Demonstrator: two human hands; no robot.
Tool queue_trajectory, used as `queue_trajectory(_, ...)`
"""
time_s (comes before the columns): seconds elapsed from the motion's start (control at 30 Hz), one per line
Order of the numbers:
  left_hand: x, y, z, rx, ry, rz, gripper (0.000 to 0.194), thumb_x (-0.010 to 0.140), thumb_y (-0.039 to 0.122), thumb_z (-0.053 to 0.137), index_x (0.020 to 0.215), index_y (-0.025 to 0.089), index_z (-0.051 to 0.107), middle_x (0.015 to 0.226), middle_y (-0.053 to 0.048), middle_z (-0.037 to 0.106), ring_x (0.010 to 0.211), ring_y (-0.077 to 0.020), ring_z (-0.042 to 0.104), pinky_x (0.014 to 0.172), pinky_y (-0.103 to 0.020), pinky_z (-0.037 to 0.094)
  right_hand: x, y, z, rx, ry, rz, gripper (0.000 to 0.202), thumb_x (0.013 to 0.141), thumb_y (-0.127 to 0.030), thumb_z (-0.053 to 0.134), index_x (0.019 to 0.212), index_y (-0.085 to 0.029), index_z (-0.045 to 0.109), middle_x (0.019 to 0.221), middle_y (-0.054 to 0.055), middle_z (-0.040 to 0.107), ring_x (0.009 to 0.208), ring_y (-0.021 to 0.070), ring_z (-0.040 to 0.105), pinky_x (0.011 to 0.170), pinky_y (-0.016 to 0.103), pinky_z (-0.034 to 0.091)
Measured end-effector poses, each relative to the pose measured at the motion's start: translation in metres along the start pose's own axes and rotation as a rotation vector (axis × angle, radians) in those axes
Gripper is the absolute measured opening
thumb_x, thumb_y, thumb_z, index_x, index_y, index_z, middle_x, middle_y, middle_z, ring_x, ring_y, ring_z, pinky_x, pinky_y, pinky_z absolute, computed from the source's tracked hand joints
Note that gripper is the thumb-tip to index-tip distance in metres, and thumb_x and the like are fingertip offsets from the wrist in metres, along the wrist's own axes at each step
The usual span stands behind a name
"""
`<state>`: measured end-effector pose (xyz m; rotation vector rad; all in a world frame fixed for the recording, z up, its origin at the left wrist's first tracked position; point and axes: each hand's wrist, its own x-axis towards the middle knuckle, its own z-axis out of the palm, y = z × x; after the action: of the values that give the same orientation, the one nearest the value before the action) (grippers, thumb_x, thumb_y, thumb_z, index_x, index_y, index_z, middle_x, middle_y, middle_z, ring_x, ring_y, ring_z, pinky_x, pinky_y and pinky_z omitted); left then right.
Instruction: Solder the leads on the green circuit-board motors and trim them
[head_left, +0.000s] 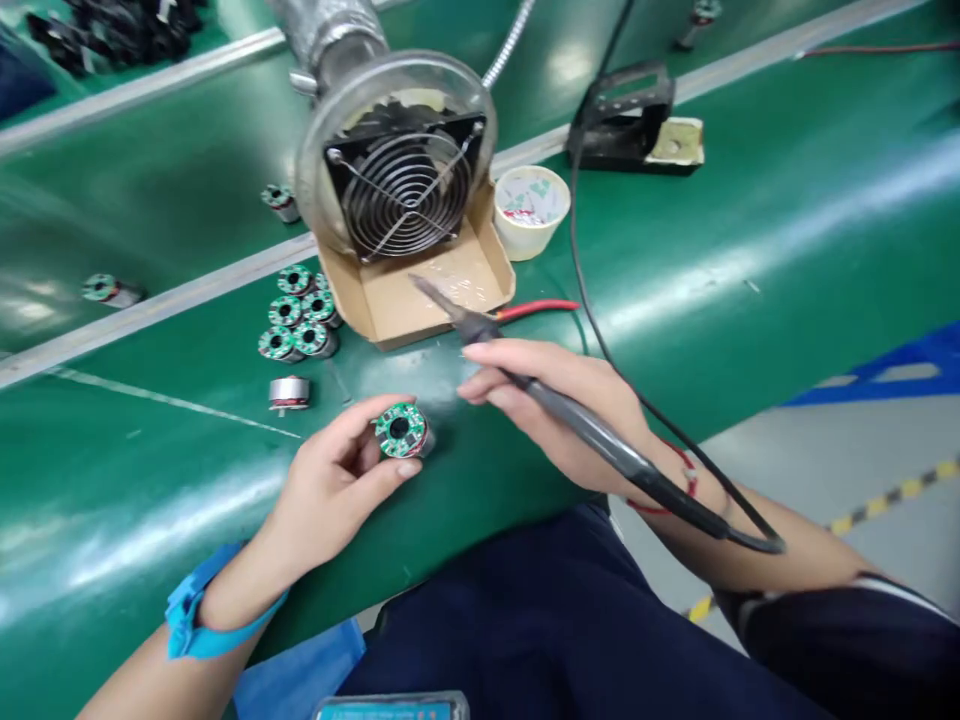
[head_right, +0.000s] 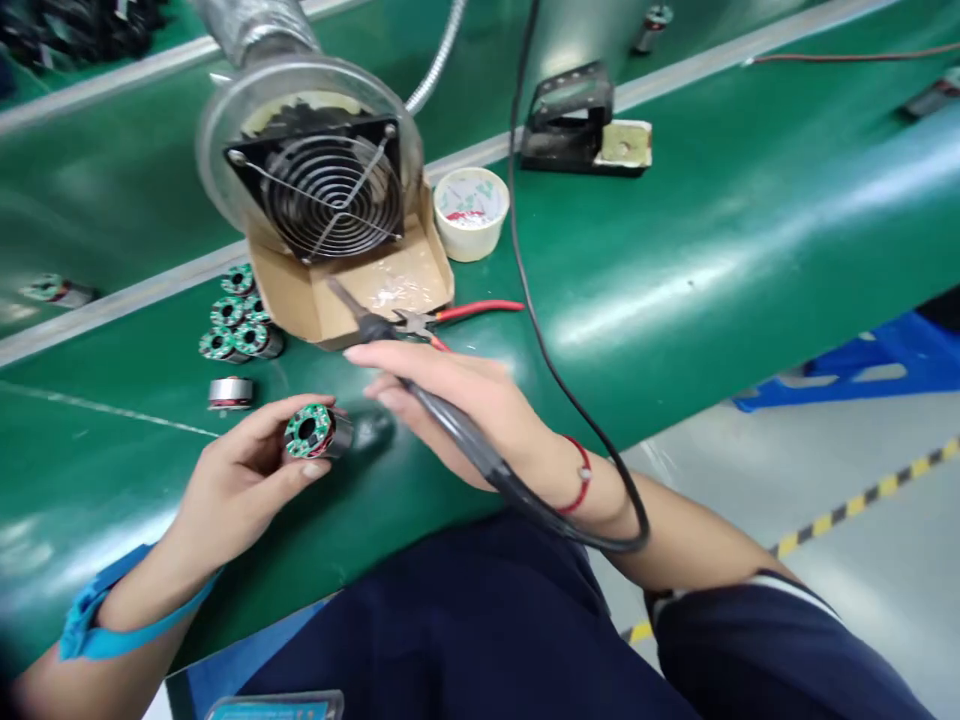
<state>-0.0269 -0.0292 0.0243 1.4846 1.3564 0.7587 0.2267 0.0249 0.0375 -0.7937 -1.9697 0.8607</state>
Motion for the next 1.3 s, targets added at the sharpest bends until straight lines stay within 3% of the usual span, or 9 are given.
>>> queue_trajectory(0.17, 0.011, 0.004, 0.022, 0.223, -0.064, 0.252, 0.044, 0.093, 0.041, 0.073, 0.135, 0.029, 0.066, 0.076, 0.005, 0.058, 0.057, -0.0027, 0.042, 0.053, -0.013, 0.036, 0.012, 0.001, -0.003, 0.133, -0.169, 0.098, 0.036, 0.100, -0.016, 0.063, 0.135, -0.019, 0.055, 0.100, 0.000, 0.070, 0.095, 0.0115, 0.068, 0.094, 0.026, 0.058)
queue_trajectory(0.33, 0.012, 0.014, 0.027, 0.376, -0.051, 0.429, 0.043, 0.096, 0.041, 0.070, 0.131, 0.018, 0.063, 0.073, 0.006, 0.048, 0.057, -0.0014, 0.039, 0.053, -0.012, 0.033, 0.008, 0.008, -0.001, 0.202, -0.239, 0.182, 0.038, 0.101, -0.019, 0.060, 0.138, -0.015, 0.053, 0.097, 0.000, 0.067, 0.092, 0.0117, 0.063, 0.088, 0.028, 0.056)
queue_trajectory(0.5, 0.011, 0.013, 0.027, 0.418, -0.053, 0.458, 0.044, 0.097, 0.041, 0.068, 0.131, 0.015, 0.062, 0.077, 0.006, 0.048, 0.059, -0.0016, 0.039, 0.054, -0.013, 0.033, 0.010, 0.010, 0.001, 0.209, -0.273, 0.216, 0.039, 0.098, -0.016, 0.058, 0.138, -0.017, 0.054, 0.096, -0.002, 0.068, 0.099, 0.0126, 0.063, 0.095, 0.029, 0.054)
queue_trajectory(0.73, 0.008, 0.015, 0.026, 0.416, -0.048, 0.450, 0.040, 0.096, 0.042, 0.069, 0.127, 0.018, 0.062, 0.075, 0.007, 0.044, 0.058, -0.0018, 0.038, 0.054, -0.014, 0.032, 0.012, 0.004, 0.005, 0.231, -0.282, 0.177, 0.031, 0.099, -0.015, 0.054, 0.130, -0.015, 0.055, 0.090, -0.003, 0.065, 0.082, 0.0090, 0.061, 0.082, 0.024, 0.054)
queue_trajectory(0.9, 0.011, 0.013, 0.026, 0.442, -0.046, 0.437, 0.039, 0.095, 0.040, 0.071, 0.127, 0.020, 0.062, 0.074, 0.007, 0.044, 0.058, -0.0030, 0.039, 0.053, -0.014, 0.033, 0.007, 0.004, 0.010, 0.208, -0.255, 0.145, 0.027, 0.101, -0.013, 0.048, 0.127, -0.016, 0.054, 0.097, 0.001, 0.066, 0.084, 0.0096, 0.063, 0.084, 0.024, 0.055)
queue_trajectory(0.97, 0.014, 0.012, 0.028, 0.471, -0.041, 0.408, 0.035, 0.095, 0.034, 0.072, 0.126, 0.021, 0.062, 0.076, 0.006, 0.046, 0.058, -0.0036, 0.039, 0.053, -0.015, 0.034, 0.003, 0.007, 0.013, 0.223, -0.202, 0.177, 0.034, 0.101, -0.019, 0.055, 0.134, -0.017, 0.050, 0.098, 0.001, 0.065, 0.088, 0.0113, 0.064, 0.089, 0.027, 0.056)
queue_trajectory(1.07, 0.017, 0.011, 0.029, 0.541, 0.014, 0.337, 0.030, 0.092, 0.021, 0.070, 0.121, 0.019, 0.062, 0.084, 0.004, 0.054, 0.058, -0.0046, 0.040, 0.054, -0.018, 0.036, -0.003, 0.012, 0.022, 0.122, -0.100, 0.127, 0.056, 0.097, -0.039, 0.071, 0.140, -0.014, 0.047, 0.120, 0.009, 0.065, 0.104, 0.0164, 0.065, 0.097, 0.032, 0.056)
queue_trajectory(1.2, 0.035, 0.014, 0.003, 0.563, 0.003, 0.162, 0.041, 0.083, 0.021, 0.072, 0.124, 0.017, 0.064, 0.097, -0.001, 0.065, 0.061, -0.0067, 0.044, 0.057, -0.023, 0.039, -0.005, 0.025, 0.035, -0.263, -0.117, 0.004, 0.045, 0.097, -0.026, 0.066, 0.138, -0.012, 0.052, 0.124, 0.014, 0.066, 0.111, 0.0254, 0.063, 0.098, 0.042, 0.055)
queue_trajectory(1.3, 0.075, 0.008, -0.053, 0.427, 0.200, -0.027, 0.035, 0.082, 0.032, 0.072, 0.112, 0.014, 0.070, 0.087, 0.000, 0.066, 0.062, -0.0071, 0.047, 0.059, -0.024, 0.038, -0.003, 0.038, 0.042, -0.461, -0.156, -0.014, 0.043, 0.097, -0.014, 0.054, 0.139, -0.014, 0.054, 0.110, 0.012, 0.066, 0.099, 0.0270, 0.060, 0.089, 0.045, 0.054)
